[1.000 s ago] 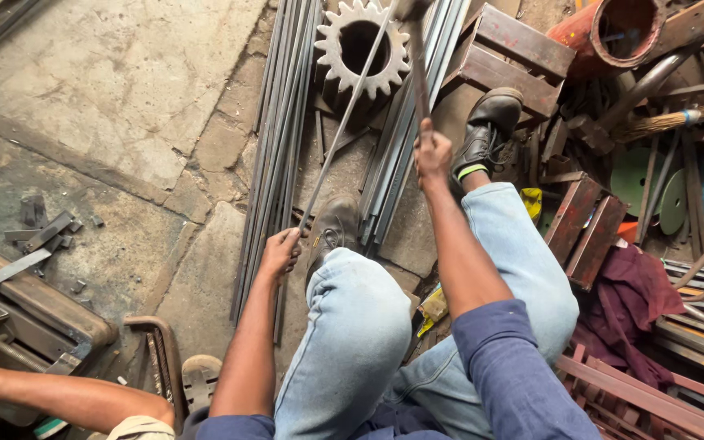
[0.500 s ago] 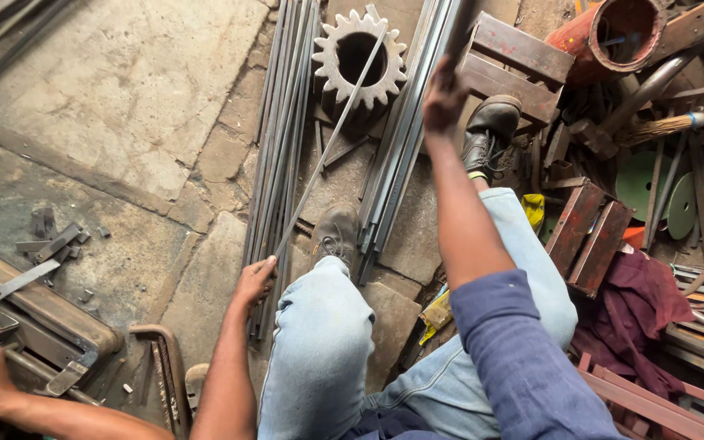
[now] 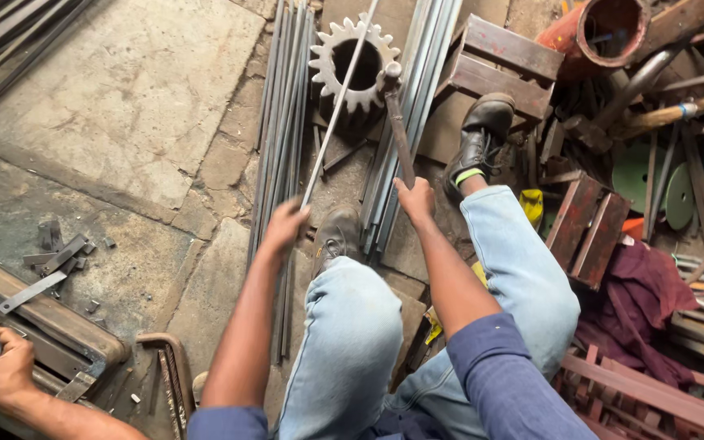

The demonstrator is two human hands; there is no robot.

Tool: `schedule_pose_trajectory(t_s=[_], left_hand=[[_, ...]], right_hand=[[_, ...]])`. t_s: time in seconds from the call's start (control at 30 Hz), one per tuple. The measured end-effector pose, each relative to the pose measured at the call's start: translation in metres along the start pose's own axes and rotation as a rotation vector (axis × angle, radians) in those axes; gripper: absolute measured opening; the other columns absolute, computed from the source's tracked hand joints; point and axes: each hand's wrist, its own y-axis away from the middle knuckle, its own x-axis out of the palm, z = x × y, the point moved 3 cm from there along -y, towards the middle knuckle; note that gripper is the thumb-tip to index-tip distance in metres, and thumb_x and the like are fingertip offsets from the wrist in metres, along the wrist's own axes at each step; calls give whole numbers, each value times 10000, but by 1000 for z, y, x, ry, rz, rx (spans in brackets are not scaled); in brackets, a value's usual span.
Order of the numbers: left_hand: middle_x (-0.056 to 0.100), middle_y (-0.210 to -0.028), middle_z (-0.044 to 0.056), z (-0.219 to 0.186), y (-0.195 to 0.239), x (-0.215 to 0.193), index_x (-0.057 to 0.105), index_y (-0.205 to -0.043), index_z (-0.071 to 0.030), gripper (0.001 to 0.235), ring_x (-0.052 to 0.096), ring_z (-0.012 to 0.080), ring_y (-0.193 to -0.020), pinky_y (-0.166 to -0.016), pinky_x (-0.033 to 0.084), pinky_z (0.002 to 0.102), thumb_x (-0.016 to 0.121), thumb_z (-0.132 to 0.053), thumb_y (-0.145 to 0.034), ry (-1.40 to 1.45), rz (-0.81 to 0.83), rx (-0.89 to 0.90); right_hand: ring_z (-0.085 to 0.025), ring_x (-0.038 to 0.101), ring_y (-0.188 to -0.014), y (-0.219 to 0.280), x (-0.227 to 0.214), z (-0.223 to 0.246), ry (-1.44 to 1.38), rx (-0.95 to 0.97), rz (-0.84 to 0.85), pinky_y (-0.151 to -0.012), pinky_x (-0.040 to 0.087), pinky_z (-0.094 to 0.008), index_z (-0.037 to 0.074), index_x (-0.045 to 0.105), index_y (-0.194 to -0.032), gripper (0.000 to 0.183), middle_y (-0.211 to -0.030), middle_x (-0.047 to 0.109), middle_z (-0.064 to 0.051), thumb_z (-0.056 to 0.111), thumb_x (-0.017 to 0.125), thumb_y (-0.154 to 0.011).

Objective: The person straightens long metal rods by placing them against a large gear on the floor and striking them with a hammer.

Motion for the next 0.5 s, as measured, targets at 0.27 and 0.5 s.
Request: schedule_pose_trajectory(t_s=[0.27, 0.5], left_hand=[[645, -788, 92, -158, 24, 88, 695, -1221, 17, 335, 562, 153, -573, -492, 505, 307, 599, -250, -1043, -69, 139, -40], [642, -1380, 235, -262, 124, 180, 450, -1507, 89, 543, 692, 149, -731, -619, 636, 268, 504, -200, -1050, 508, 568, 123]], right_hand=[[-400, 734, -918, 8, -26, 1, 38, -24, 79, -793, 553, -508, 91, 771, -974, 423, -917, 755, -218, 491, 775, -840], [-343, 685, -937, 13, -27, 2, 90, -24, 57, -811, 524, -456, 54, 689, -1065, 421, -957, 699, -188, 455, 642, -946]])
